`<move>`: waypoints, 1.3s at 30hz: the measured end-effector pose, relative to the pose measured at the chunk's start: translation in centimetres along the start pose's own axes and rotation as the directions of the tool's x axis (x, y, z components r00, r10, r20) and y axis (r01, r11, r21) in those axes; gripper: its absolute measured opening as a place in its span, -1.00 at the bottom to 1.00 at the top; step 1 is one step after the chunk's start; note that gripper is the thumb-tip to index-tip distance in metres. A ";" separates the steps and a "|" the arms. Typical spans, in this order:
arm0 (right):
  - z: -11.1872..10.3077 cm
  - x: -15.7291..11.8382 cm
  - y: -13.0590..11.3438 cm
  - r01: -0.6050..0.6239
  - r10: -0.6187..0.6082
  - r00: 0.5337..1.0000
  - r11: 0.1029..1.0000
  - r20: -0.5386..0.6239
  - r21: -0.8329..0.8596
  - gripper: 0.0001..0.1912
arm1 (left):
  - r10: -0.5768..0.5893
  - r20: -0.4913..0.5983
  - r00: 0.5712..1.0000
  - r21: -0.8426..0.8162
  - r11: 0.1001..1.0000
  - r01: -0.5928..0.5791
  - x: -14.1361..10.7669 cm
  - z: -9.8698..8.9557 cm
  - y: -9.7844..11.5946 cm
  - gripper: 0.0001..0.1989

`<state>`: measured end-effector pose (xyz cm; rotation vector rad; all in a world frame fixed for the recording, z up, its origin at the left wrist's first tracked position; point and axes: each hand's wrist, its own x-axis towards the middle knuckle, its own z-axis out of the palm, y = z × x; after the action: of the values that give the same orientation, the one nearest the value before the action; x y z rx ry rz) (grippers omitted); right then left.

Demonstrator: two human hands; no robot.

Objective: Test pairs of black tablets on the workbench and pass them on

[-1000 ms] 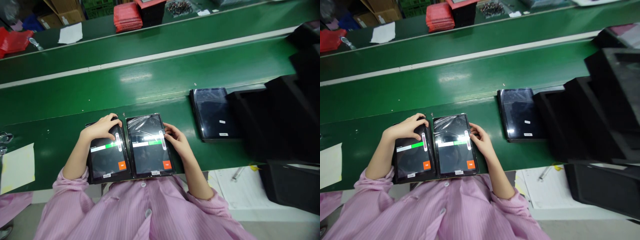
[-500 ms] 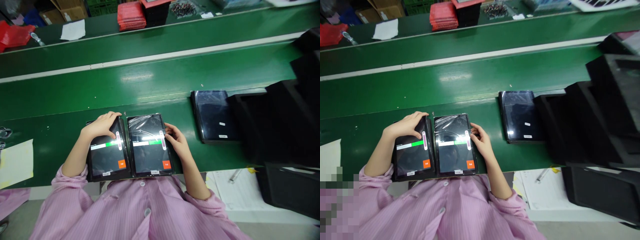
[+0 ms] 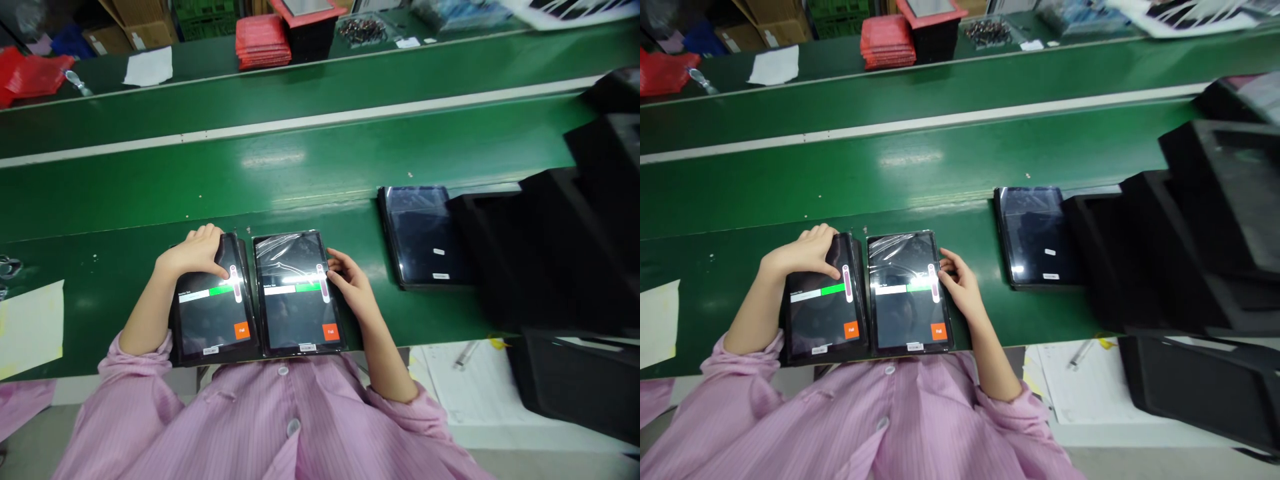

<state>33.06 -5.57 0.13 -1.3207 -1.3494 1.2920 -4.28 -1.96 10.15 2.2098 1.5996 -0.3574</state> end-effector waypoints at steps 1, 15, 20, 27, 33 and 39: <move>0.0 0.0 0.0 0.006 -0.006 1.000 1.000 0.000 -0.002 -0.50 | -0.003 -0.015 1.000 0.007 1.000 0.003 -0.3 -0.2 0.1 -0.16; 0.1 0.0 -0.5 0.017 -0.017 1.000 1.000 0.008 0.005 -0.50 | 0.006 0.042 0.999 0.084 0.996 -0.010 -0.5 -2.1 3.1 -0.22; 0.1 0.0 -0.6 0.014 -0.014 1.000 1.000 0.014 0.002 -0.49 | 0.002 0.018 1.000 0.089 0.996 -0.003 -0.7 -2.1 3.4 -0.23; 0.1 0.2 -0.3 0.016 -0.016 1.000 1.000 0.012 -0.008 -0.48 | 0.007 0.008 1.000 0.106 0.994 -0.008 -2.0 -1.6 4.7 -0.32; 0.1 0.1 -0.1 0.036 -0.036 0.999 0.999 0.010 -0.017 -0.48 | 0.053 -0.024 0.998 0.199 0.979 -0.047 -2.1 -0.3 4.6 -0.32; 0.0 0.0 -0.4 0.059 -0.058 0.998 0.997 0.021 -0.050 -0.49 | 0.056 -0.033 0.998 0.124 0.991 -0.052 -2.0 0.3 3.8 -0.30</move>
<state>32.97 -5.51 0.47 -1.2962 -1.4317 1.2414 -1.28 -4.89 11.35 2.3596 1.5716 -0.4136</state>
